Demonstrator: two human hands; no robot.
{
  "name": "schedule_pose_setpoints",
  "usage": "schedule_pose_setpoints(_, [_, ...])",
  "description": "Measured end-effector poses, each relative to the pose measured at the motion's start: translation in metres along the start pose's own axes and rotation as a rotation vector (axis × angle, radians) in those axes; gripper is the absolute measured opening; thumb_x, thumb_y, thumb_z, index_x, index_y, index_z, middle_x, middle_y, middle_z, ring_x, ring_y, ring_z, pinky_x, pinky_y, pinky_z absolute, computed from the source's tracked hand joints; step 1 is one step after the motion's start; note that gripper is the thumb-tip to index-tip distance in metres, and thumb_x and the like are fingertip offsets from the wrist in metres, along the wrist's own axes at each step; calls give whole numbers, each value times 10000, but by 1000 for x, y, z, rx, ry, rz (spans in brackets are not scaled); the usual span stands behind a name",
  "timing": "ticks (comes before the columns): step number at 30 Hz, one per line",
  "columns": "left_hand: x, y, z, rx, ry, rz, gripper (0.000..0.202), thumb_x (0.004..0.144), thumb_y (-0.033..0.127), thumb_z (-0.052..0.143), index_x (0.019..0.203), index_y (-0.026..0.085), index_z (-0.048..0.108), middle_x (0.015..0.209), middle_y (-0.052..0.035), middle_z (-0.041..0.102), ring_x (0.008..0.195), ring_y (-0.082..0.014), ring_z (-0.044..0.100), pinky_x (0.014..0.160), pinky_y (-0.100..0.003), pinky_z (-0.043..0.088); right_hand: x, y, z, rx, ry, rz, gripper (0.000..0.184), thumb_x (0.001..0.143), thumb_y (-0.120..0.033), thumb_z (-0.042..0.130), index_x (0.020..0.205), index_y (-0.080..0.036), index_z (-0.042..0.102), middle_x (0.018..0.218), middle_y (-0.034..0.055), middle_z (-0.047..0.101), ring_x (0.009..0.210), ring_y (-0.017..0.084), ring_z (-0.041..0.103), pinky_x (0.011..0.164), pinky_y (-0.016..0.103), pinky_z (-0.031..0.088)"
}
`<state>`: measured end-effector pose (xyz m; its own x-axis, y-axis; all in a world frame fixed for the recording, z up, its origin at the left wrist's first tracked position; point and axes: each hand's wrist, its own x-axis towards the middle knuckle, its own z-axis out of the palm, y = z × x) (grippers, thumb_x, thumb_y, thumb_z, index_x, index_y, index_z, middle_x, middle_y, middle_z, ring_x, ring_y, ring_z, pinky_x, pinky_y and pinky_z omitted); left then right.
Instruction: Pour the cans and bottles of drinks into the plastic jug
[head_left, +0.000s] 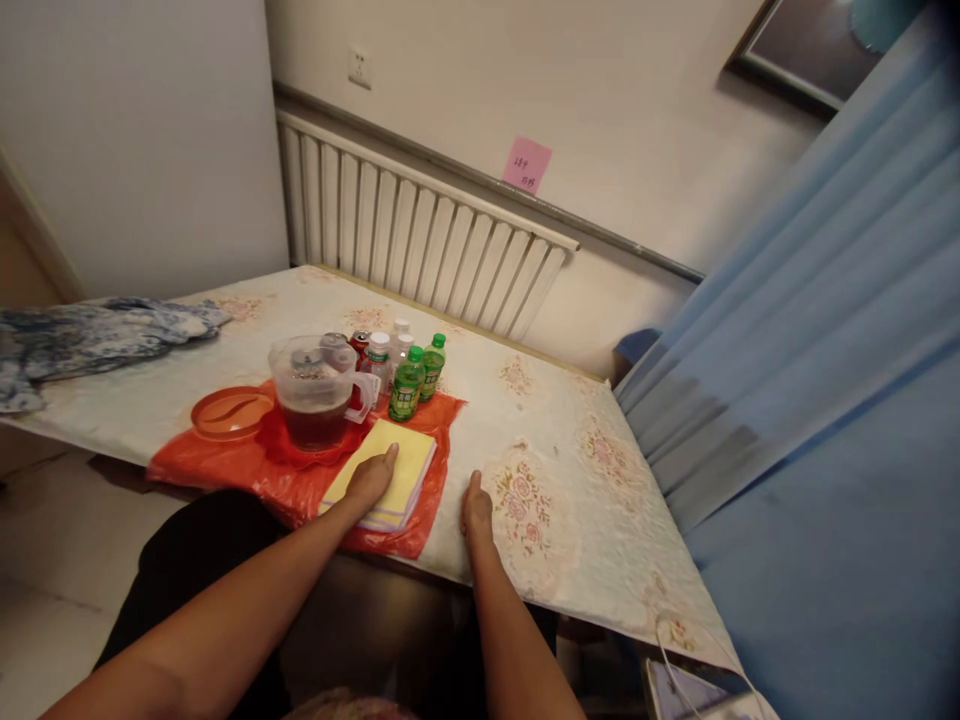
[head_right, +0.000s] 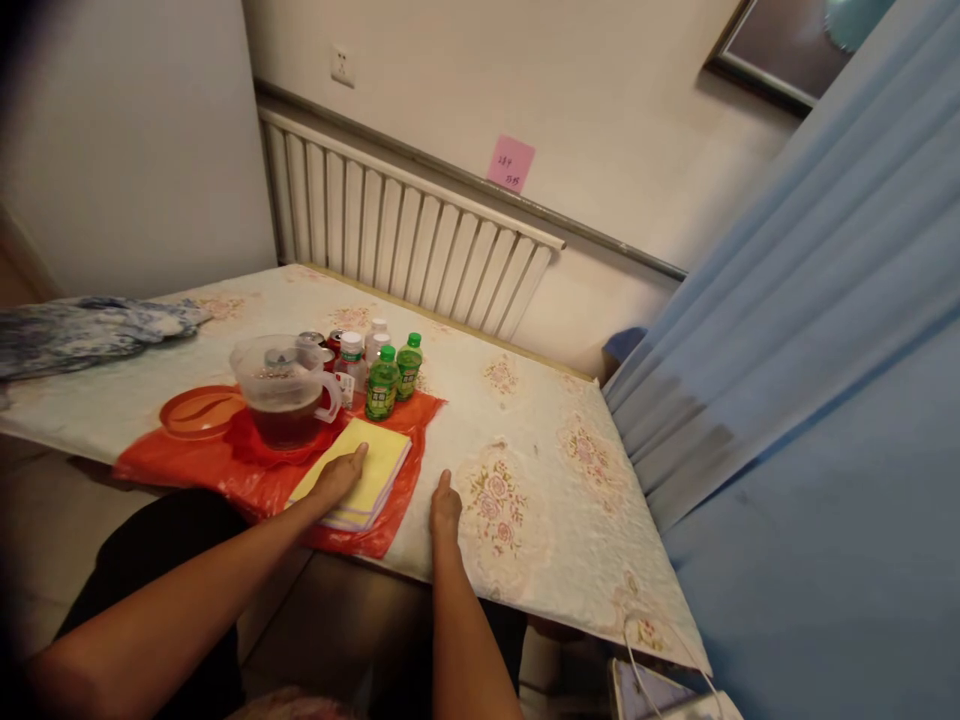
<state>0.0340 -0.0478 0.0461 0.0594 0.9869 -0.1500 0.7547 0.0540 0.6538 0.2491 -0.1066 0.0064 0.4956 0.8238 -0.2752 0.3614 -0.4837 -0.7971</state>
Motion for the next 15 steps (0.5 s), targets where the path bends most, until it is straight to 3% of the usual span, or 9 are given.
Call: schedule_pose_setpoints(15, [-3, 0, 1, -12, 30, 8, 657, 933, 549, 185, 755, 145, 671, 796, -183, 734, 807, -311, 707, 713, -367, 498, -3, 6, 1, 51, 45, -118, 677, 969, -564, 204, 548, -206, 596, 562, 166, 662, 692, 314, 702, 657, 360, 512])
